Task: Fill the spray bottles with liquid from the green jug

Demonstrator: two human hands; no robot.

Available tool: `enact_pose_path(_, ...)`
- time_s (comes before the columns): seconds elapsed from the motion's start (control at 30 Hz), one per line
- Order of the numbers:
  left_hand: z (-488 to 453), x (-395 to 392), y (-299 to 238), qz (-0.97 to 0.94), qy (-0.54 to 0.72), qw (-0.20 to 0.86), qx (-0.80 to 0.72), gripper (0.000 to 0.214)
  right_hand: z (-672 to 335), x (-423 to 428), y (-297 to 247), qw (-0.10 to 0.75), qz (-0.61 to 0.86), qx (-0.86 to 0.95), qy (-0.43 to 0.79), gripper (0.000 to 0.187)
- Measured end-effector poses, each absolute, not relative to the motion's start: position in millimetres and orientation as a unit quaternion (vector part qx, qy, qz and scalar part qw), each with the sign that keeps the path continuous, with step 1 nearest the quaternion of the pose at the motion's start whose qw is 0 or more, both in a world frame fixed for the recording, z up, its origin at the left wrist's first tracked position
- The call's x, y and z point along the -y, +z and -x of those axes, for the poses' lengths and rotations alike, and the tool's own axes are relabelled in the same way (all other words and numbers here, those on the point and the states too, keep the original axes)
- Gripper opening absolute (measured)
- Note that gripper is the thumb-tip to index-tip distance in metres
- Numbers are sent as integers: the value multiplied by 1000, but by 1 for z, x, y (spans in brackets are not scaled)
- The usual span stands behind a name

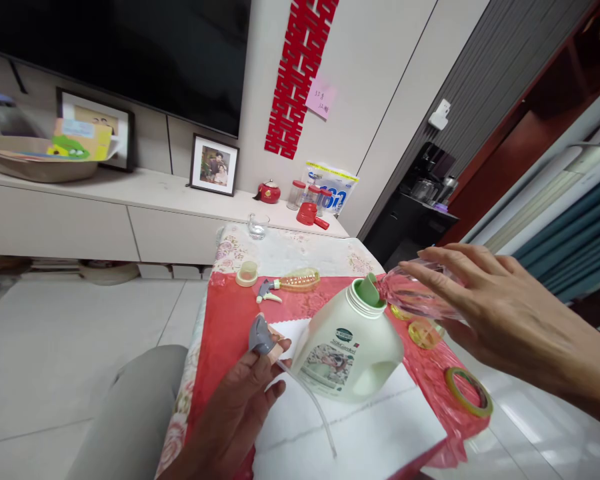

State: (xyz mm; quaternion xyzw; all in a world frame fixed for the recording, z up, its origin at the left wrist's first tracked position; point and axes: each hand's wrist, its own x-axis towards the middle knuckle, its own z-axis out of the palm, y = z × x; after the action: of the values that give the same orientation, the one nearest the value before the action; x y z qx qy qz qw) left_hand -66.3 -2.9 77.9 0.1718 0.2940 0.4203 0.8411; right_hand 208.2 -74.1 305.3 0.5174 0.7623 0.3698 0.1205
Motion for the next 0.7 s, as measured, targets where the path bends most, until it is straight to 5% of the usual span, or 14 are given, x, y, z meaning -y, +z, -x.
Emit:
enact_pose_path(0.27,65,5,78,-156,423,845,-288,45,-193,71,315,182,-472,-747,431,61)
enact_pose_path(0.7,64,7,80,-139,418,851,-285,40,-179,72,323,152,-432,-777,433,48)
